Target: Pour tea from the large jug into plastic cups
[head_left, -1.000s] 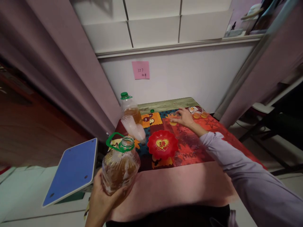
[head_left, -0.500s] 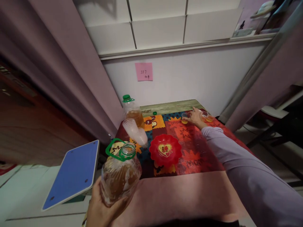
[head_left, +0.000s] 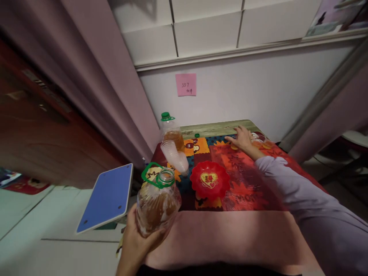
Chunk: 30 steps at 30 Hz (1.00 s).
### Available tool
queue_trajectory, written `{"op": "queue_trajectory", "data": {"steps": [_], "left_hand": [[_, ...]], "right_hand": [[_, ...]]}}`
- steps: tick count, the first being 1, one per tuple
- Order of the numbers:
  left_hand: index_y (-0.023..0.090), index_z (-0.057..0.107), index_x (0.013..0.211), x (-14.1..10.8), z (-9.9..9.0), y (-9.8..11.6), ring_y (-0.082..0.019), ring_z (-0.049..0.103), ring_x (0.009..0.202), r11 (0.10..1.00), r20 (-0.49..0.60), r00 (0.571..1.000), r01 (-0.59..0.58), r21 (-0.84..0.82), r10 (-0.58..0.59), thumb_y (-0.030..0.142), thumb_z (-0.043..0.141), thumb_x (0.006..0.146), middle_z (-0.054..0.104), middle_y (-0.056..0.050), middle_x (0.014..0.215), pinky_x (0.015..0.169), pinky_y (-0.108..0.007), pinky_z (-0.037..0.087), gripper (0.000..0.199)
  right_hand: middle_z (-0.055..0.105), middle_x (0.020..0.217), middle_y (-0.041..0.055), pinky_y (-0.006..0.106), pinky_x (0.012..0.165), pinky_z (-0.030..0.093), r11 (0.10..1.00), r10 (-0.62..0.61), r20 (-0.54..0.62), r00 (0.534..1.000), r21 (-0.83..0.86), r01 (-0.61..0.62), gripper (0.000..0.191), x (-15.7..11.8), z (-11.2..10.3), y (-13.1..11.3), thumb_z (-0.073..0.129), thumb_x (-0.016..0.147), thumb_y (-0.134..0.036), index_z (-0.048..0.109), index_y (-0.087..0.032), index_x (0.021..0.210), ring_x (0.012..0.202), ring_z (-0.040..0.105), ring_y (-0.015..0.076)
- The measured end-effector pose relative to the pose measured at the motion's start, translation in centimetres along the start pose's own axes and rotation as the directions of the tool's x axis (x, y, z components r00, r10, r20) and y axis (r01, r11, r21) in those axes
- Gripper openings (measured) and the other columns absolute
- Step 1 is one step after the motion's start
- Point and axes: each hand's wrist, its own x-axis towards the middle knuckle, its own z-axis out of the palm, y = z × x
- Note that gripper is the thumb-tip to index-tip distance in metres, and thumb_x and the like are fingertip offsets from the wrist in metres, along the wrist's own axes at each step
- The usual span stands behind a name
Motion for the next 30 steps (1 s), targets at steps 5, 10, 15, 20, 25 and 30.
{"op": "queue_trajectory", "data": {"steps": [5, 10, 15, 20, 25, 30], "left_hand": [[0.021, 0.043, 0.151, -0.2, 0.1, -0.4, -0.043, 0.067, 0.131, 0.998, 0.032, 0.998, -0.057, -0.019, 0.058, 0.058, 0.091, 0.056, 0.067, -0.019, 0.142, 0.109, -0.062, 0.055, 0.113], [0.021, 0.044, 0.151, -0.3, 0.2, 0.1, -0.042, 0.069, 0.127, 0.995, 0.047, 0.995, -0.087, -0.056, 0.089, 0.058, 0.091, 0.057, 0.068, -0.018, 0.139, 0.108, -0.061, 0.056, 0.111], [0.020, 0.045, 0.149, -0.3, 0.3, 0.0, -0.041, 0.070, 0.126, 0.990, 0.026, 0.994, -0.101, -0.097, 0.104, 0.060, 0.092, 0.055, 0.069, -0.018, 0.138, 0.108, -0.060, 0.055, 0.113], [0.020, 0.046, 0.147, -0.5, 0.1, -0.2, -0.040, 0.070, 0.125, 0.991, 0.009, 0.995, -0.102, -0.091, 0.104, 0.058, 0.092, 0.055, 0.069, -0.017, 0.137, 0.106, -0.058, 0.057, 0.110], [0.020, 0.048, 0.145, -0.5, 0.1, 0.2, -0.040, 0.070, 0.124, 0.989, 0.007, 0.994, -0.106, -0.102, 0.108, 0.060, 0.092, 0.054, 0.070, -0.017, 0.135, 0.106, -0.057, 0.057, 0.108], [0.020, 0.048, 0.144, -0.4, 0.2, 0.4, -0.040, 0.068, 0.127, 0.987, 0.023, 0.993, -0.114, -0.116, 0.117, 0.061, 0.092, 0.054, 0.068, -0.017, 0.136, 0.108, -0.059, 0.055, 0.108]], "right_hand": [[0.079, 0.107, 0.0120, 0.040, 0.092, 0.054, 0.811, -0.462, -0.015, 0.886, 0.396, 0.430, 0.025, -3.5, -2.4, -10.7, 0.067, 0.100, -0.040, 0.081, -0.022, 0.111, 0.100, 0.072, 0.0272], [0.077, 0.118, 0.0107, 0.033, 0.089, 0.054, 0.683, -0.705, 0.185, 0.685, 0.440, 0.583, 0.022, -8.4, -1.9, -19.4, 0.070, 0.100, -0.026, 0.080, -0.022, 0.120, 0.103, 0.072, 0.0227], [0.072, 0.134, 0.0117, 0.031, 0.085, 0.053, 0.744, -0.659, 0.431, 0.617, 0.250, 0.620, 0.028, -9.3, -1.4, -22.4, 0.059, 0.105, -0.022, 0.077, -0.021, 0.127, 0.112, 0.071, 0.0239], [0.075, 0.122, 0.0141, 0.031, 0.079, 0.052, 0.758, -0.632, 0.458, 0.625, 0.201, 0.620, 0.026, -8.8, -1.7, -22.9, 0.055, 0.107, -0.021, 0.080, -0.017, 0.112, 0.103, 0.072, 0.0246], [0.077, 0.116, 0.0141, 0.031, 0.085, 0.053, 0.756, -0.639, 0.432, 0.636, 0.203, 0.622, 0.023, -9.1, -1.9, -23.1, 0.058, 0.106, -0.019, 0.079, -0.017, 0.113, 0.104, 0.072, 0.0239], [0.076, 0.112, 0.0123, 0.031, 0.084, 0.053, 0.766, -0.641, 0.355, 0.681, 0.236, 0.598, 0.015, -8.8, -2.0, -23.0, 0.066, 0.101, -0.019, 0.078, -0.017, 0.110, 0.103, 0.071, 0.0239]]}}
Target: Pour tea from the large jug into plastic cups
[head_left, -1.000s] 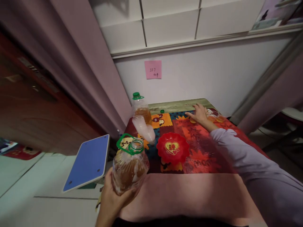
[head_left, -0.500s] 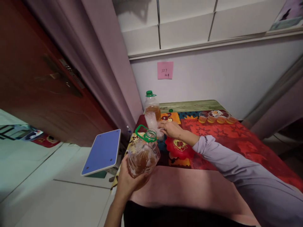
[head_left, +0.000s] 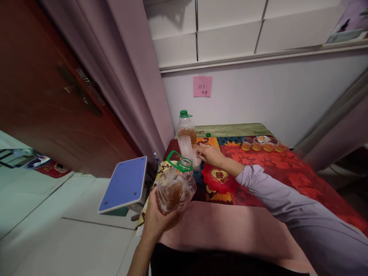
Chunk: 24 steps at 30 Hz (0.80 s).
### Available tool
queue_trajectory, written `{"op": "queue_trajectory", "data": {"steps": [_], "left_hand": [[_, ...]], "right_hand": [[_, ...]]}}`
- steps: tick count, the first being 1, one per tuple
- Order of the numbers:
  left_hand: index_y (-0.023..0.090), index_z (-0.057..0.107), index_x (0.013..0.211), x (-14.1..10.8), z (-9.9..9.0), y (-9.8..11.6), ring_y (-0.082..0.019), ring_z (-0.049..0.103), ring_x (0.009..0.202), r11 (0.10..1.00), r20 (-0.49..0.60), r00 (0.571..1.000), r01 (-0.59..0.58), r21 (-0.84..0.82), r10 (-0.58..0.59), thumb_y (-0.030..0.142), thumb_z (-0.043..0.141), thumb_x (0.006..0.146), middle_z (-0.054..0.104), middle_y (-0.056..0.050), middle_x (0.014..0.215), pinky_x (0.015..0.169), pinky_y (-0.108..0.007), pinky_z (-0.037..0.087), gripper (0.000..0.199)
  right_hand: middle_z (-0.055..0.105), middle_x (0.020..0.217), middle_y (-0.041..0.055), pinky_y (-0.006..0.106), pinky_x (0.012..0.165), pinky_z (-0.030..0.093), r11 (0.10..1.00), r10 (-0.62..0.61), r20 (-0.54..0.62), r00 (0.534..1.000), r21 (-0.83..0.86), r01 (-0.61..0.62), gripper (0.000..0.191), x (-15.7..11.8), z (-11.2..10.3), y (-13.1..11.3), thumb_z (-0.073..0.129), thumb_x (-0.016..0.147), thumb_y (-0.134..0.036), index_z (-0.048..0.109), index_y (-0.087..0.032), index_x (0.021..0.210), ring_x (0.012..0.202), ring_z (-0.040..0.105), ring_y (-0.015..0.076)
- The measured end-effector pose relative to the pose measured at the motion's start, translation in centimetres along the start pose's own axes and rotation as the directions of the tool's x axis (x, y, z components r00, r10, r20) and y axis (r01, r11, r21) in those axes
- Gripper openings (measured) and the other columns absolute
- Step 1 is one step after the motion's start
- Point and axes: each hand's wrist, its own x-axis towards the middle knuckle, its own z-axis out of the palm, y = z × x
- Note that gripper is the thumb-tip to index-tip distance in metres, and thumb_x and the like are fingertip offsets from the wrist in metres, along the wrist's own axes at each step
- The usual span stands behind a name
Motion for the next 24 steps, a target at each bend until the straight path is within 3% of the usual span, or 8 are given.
{"op": "queue_trajectory", "data": {"steps": [4, 6, 8, 10, 13, 17, 24], "left_hand": [[0.020, 0.044, 0.147, 0.0, -0.1, -0.4, -0.040, 0.066, 0.131, 1.000, 0.012, 1.000, 0.018, 0.009, -0.018, 0.061, 0.092, 0.055, 0.065, -0.019, 0.140, 0.112, -0.061, 0.051, 0.111], [0.021, 0.042, 0.148, 0.0, -0.1, -0.6, -0.040, 0.065, 0.131, 0.999, 0.021, 0.999, 0.033, 0.015, -0.033, 0.061, 0.092, 0.055, 0.064, -0.019, 0.141, 0.112, -0.062, 0.051, 0.113], [0.021, 0.041, 0.149, 0.0, -0.1, -0.8, -0.040, 0.065, 0.131, 0.999, 0.024, 0.999, 0.035, 0.016, -0.036, 0.061, 0.092, 0.055, 0.064, -0.019, 0.141, 0.112, -0.062, 0.051, 0.114], [0.022, 0.041, 0.149, 0.0, -0.1, -0.9, -0.040, 0.066, 0.130, 0.999, 0.022, 0.999, 0.036, 0.022, -0.037, 0.061, 0.092, 0.056, 0.065, -0.018, 0.140, 0.112, -0.062, 0.051, 0.113], [0.022, 0.041, 0.150, 0.1, -0.1, -0.8, -0.041, 0.067, 0.129, 0.999, 0.014, 0.999, 0.036, 0.041, -0.037, 0.060, 0.091, 0.056, 0.066, -0.017, 0.139, 0.111, -0.063, 0.052, 0.113], [0.021, 0.042, 0.150, 0.2, 0.0, -0.2, -0.040, 0.067, 0.129, 0.997, 0.016, 0.999, 0.039, 0.065, -0.040, 0.059, 0.091, 0.056, 0.066, -0.018, 0.139, 0.111, -0.060, 0.052, 0.112], [0.021, 0.044, 0.150, 0.2, 0.2, -0.1, -0.040, 0.067, 0.130, 0.997, 0.000, 1.000, 0.006, 0.076, -0.006, 0.058, 0.092, 0.057, 0.066, -0.017, 0.140, 0.111, -0.060, 0.052, 0.112]], "right_hand": [[0.075, 0.107, 0.0113, 0.032, 0.084, 0.053, 0.996, -0.055, -0.226, 0.973, 0.062, 0.071, 0.012, -1.1, -2.8, 1.2, 0.065, 0.101, -0.022, 0.076, -0.018, 0.104, 0.094, 0.069, 0.0231], [0.074, 0.105, 0.0107, 0.033, 0.084, 0.052, 0.995, -0.055, -0.347, 0.936, 0.059, 0.080, 0.016, -2.8, -4.3, 2.1, 0.061, 0.104, -0.026, 0.075, -0.019, 0.106, 0.092, 0.068, 0.0234], [0.073, 0.106, 0.0110, 0.034, 0.083, 0.052, 0.998, -0.019, -0.394, 0.919, 0.043, 0.039, 0.019, -5.3, -4.9, 3.0, 0.058, 0.106, -0.029, 0.075, -0.020, 0.108, 0.093, 0.068, 0.0245], [0.073, 0.105, 0.0112, 0.034, 0.080, 0.051, 1.000, 0.024, -0.332, 0.943, 0.019, -0.019, 0.020, -8.2, -4.0, 3.7, 0.056, 0.107, -0.029, 0.075, -0.021, 0.105, 0.091, 0.068, 0.0247], [0.072, 0.101, 0.0103, 0.031, 0.072, 0.049, 0.993, 0.106, -0.136, 0.985, -0.028, -0.111, 0.019, -11.9, -0.4, 4.5, 0.058, 0.105, -0.027, 0.075, -0.021, 0.099, 0.083, 0.068, 0.0224], [0.073, 0.101, 0.0101, 0.029, 0.070, 0.049, 0.972, 0.227, -0.015, 0.974, -0.064, -0.228, 0.019, -14.5, 3.7, 5.0, 0.059, 0.106, -0.024, 0.076, -0.019, 0.100, 0.081, 0.068, 0.0203], [0.075, 0.106, 0.0115, 0.029, 0.077, 0.053, 0.971, 0.232, -0.007, 0.973, -0.056, -0.232, 0.023, -15.0, 4.4, 5.2, 0.055, 0.107, -0.024, 0.077, -0.018, 0.104, 0.087, 0.071, 0.0204]]}}
